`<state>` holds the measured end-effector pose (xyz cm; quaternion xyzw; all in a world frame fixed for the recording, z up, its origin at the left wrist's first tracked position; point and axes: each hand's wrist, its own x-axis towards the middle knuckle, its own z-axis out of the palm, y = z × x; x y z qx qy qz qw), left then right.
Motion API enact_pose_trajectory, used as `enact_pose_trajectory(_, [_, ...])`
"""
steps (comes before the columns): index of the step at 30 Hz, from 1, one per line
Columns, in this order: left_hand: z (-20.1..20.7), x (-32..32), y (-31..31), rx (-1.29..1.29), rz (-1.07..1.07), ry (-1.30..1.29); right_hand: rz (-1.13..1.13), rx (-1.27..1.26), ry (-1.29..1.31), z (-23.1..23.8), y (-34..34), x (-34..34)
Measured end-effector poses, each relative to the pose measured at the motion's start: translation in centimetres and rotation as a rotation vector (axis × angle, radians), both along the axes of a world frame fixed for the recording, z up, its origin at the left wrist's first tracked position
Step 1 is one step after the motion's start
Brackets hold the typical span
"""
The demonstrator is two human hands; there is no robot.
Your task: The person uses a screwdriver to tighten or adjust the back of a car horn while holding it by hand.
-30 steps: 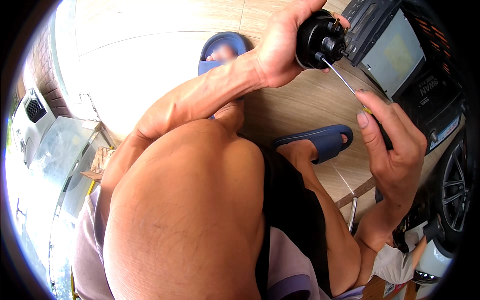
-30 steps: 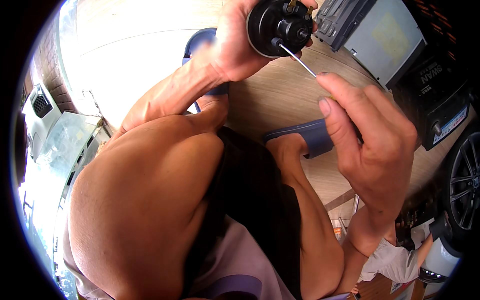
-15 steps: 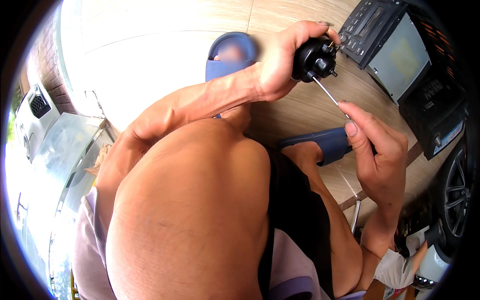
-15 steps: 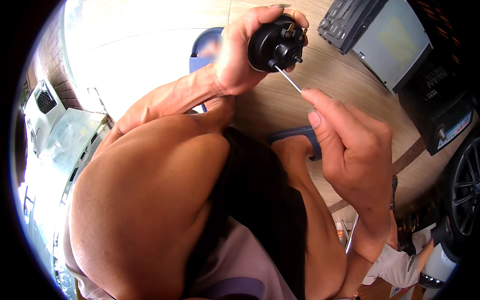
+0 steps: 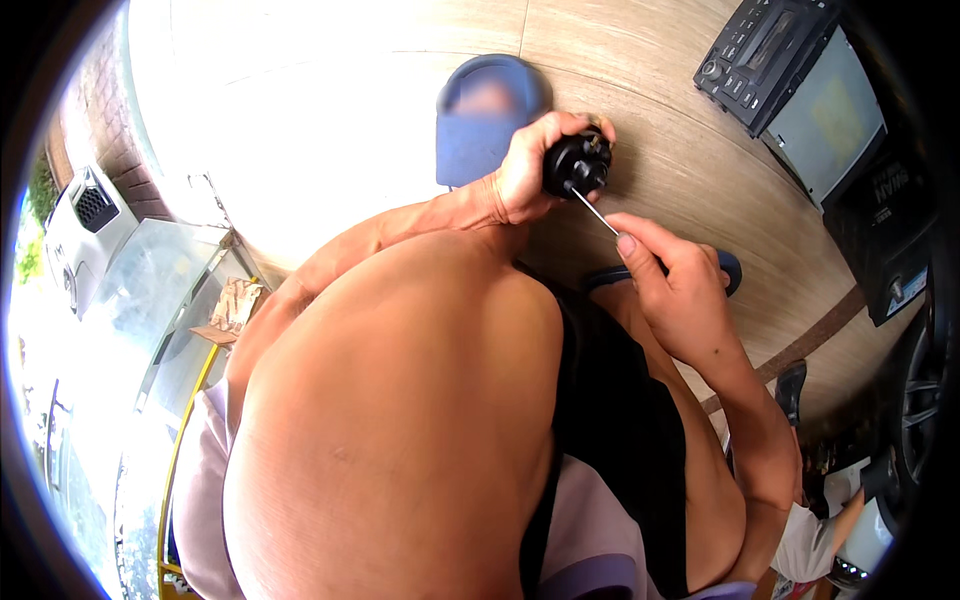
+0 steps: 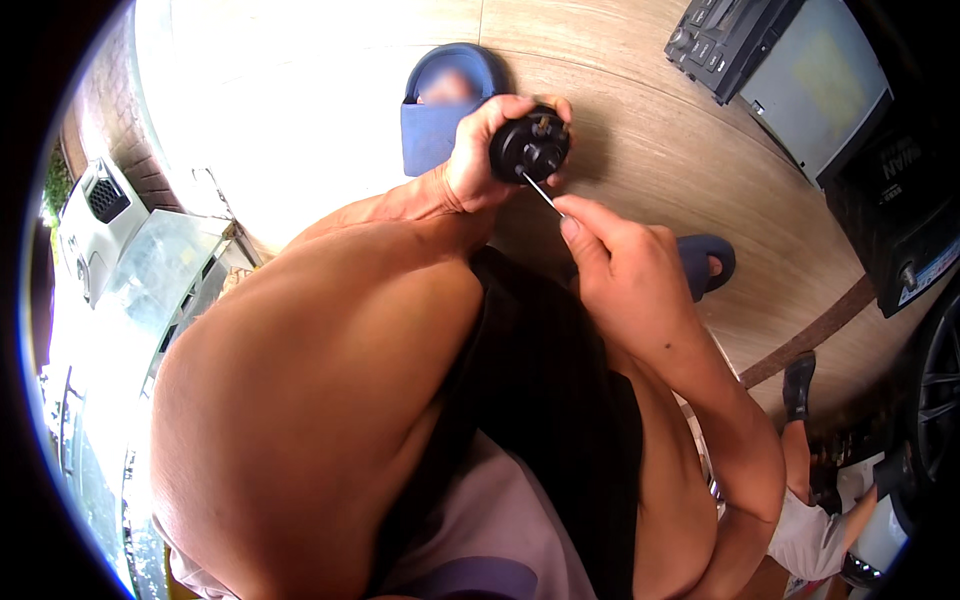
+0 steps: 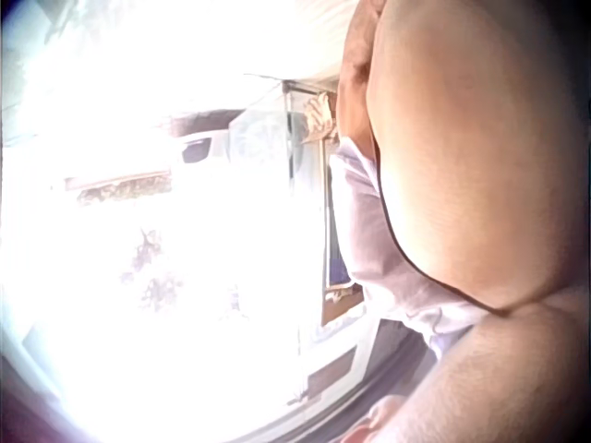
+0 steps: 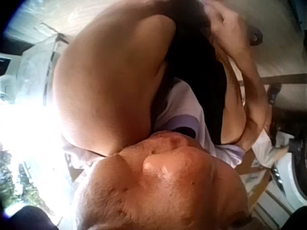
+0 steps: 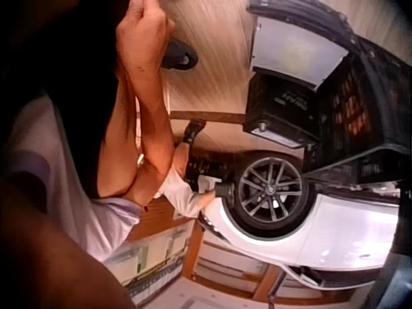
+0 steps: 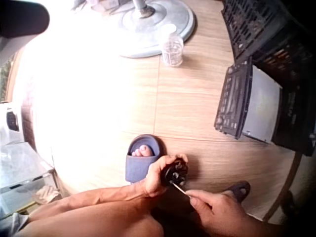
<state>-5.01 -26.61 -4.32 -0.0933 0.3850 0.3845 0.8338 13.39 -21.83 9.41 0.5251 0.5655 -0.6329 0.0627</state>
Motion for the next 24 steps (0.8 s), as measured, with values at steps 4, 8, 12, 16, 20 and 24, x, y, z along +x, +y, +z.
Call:
enact_pose_trajectory(4, [0.0, -0.4, 0.1, -0.011, -0.022, 0.002, 0.069, -0.087, -0.051, -0.3, 1.8, -0.9])
enact_pose_trajectory(8, [-0.3, -0.2, 0.1, -0.008, -0.079, 0.050, 0.070, -0.016, -0.007, -1.1, 0.4, -0.3])
enact_pose_trajectory(12, [-1.0, 0.2, 0.1, -0.006, -0.108, 0.095, 0.041, 0.115, 0.044, -2.4, -0.5, 0.3])
enact_pose_trajectory(16, [-1.5, 0.5, 0.4, -0.059, -0.120, 0.069, 0.136, 0.214, 0.042, -2.8, 0.2, 0.4])
enact_pose_trajectory(20, [-1.3, -0.4, 0.3, -0.081, -0.092, 0.040, 0.343, 0.324, -0.015, -2.1, 0.6, -0.3])
enact_pose_trajectory(24, [-1.8, -0.3, 0.0, -0.064, -0.119, 0.077, 0.552, 0.472, -0.024, -2.4, 1.0, 0.3])
